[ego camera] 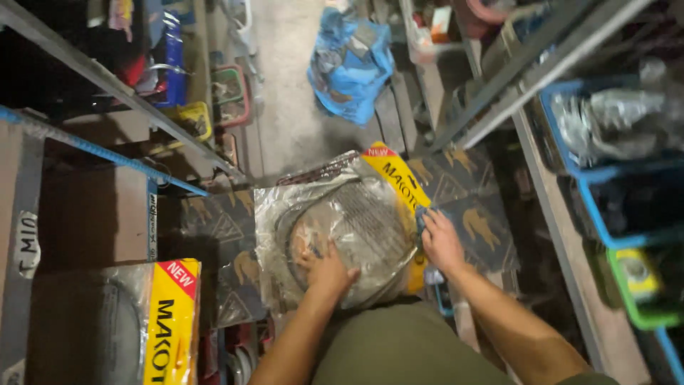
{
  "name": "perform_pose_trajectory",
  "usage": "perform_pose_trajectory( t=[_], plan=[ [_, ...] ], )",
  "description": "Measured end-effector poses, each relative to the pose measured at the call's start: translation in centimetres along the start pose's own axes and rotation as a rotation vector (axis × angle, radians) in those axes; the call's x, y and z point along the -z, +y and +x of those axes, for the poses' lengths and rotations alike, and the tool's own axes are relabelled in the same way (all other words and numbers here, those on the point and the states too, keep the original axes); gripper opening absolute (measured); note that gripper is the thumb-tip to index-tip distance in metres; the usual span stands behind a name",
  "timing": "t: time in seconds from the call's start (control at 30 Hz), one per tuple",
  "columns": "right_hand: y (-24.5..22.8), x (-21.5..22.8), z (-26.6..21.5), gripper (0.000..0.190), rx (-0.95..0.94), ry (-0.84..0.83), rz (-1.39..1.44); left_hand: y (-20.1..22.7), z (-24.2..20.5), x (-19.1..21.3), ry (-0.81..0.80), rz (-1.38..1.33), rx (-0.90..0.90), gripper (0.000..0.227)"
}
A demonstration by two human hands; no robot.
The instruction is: The person cleans the surface of a plastic-wrapped item labeled 'MAKOTO' using a dark cloth. They wipe the packaging repeatedly with both hands, moving the cloth back and forth across the surface. The person briefly picks up a yellow box from a nearby shelf and places it back down before resuming the wiping action.
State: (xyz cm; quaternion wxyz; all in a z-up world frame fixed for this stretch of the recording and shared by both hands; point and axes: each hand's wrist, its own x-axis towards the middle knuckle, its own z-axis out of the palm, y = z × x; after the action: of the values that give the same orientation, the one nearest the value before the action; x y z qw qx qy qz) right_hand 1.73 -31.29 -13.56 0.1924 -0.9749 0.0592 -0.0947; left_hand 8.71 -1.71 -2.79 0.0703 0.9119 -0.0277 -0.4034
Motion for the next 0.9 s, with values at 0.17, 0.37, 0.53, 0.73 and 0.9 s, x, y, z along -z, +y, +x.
perform_pose_trajectory(
  t=[0.17,0.37,0.53,0.73,0.9],
  plan=[
    [0.5,-4.0,4.1,0.046,0.018,-0.028,0.144,0.3,0.9,-0.8,-0.011,0.034,0.041,0.112],
    [-1.4,-7.0,8.3,0.049,0.059,-0.041,0.215,0.5,0.9,-0.7,0.017,-0.082,0.110,0.114],
    [-6.9,-4.6,10.6,0.055,0.276,0.023,0.043,0.8,-0.3,0.3,0.057,-0.129,0.146,0.126],
    [-9.8,-1.7,10.6,0.056,0.583,0.049,-0.246,1.4,-1.7,1.2,0.076,-0.176,0.153,0.123],
    [-9.3,-3.0,10.1,0.053,0.808,0.081,-0.107,1.0,-1.5,0.7,0.086,-0.179,0.145,0.123]
  ],
)
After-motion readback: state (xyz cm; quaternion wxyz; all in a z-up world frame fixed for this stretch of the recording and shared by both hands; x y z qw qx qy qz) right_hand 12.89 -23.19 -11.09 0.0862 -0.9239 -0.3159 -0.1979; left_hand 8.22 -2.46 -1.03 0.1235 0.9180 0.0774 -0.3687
